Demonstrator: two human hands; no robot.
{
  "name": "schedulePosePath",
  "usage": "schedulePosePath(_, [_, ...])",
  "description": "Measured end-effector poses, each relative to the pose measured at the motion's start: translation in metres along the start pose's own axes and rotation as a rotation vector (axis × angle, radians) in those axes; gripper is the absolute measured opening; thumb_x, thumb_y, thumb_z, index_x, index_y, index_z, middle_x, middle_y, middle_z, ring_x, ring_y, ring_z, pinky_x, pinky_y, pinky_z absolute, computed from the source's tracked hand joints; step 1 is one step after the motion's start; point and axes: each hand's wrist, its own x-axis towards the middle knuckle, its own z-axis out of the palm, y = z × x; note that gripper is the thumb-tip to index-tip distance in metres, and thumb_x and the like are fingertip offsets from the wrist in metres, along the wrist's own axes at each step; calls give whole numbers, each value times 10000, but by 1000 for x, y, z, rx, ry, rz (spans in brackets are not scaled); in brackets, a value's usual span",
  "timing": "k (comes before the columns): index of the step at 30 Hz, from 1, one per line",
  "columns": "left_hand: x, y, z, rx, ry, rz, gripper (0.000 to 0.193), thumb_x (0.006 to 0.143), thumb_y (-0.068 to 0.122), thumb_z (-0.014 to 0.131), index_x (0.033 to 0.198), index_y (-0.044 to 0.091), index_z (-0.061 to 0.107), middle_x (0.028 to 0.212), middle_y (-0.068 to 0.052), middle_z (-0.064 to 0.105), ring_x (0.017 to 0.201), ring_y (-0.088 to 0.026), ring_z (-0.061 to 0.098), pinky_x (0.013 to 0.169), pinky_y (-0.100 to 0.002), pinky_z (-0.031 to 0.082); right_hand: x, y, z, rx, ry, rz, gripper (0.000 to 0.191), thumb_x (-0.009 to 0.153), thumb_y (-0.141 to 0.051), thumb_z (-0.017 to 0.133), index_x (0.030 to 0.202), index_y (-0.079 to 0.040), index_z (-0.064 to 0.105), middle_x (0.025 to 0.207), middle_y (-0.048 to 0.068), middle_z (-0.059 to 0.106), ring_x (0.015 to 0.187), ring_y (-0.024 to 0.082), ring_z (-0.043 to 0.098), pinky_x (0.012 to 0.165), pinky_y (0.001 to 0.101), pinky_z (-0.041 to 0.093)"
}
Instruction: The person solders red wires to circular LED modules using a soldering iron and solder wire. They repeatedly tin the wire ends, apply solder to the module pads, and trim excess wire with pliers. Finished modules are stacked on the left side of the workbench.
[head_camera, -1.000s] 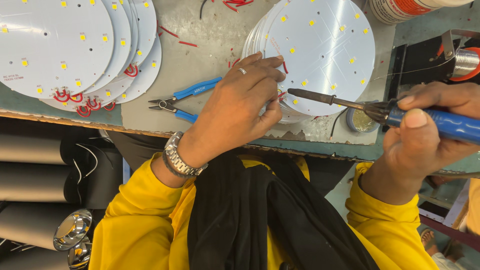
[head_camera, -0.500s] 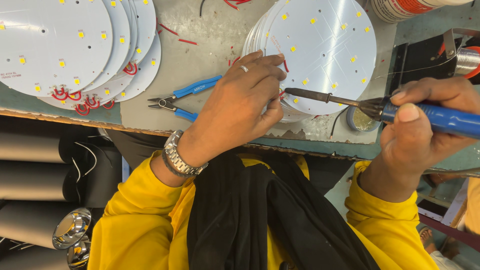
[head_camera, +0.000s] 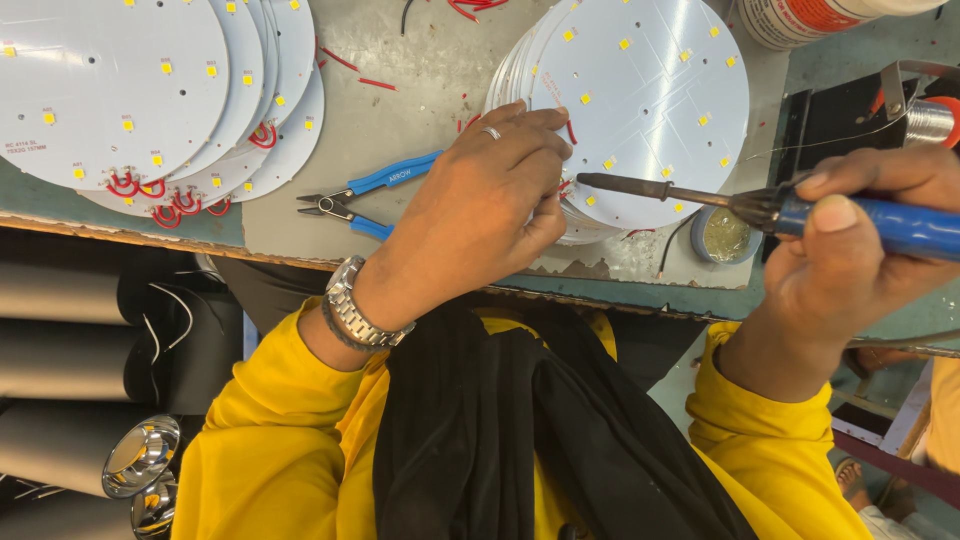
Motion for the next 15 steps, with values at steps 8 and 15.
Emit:
schedulePosePath(8, [2,1,-4,4,-15,31,107,871,-10,658,965,-50,627,1098,-164,652,1219,-363,640,1136,-483,481,2,6,-2,-6,-53,3,299,1068,-183,735,1037,57,559,870,146,601,671,158,521,632,218,409])
schedulePosePath(15, [9,0,-12,87,-126,55,125,829,37,678,912,-45,632,1081,-208,635,1059,-377,627,1016,-457,500,4,9,-7,0,-66,-10,298,1063,-181,735,1028,61,565,866,148,588,654,166,512,617,227,399])
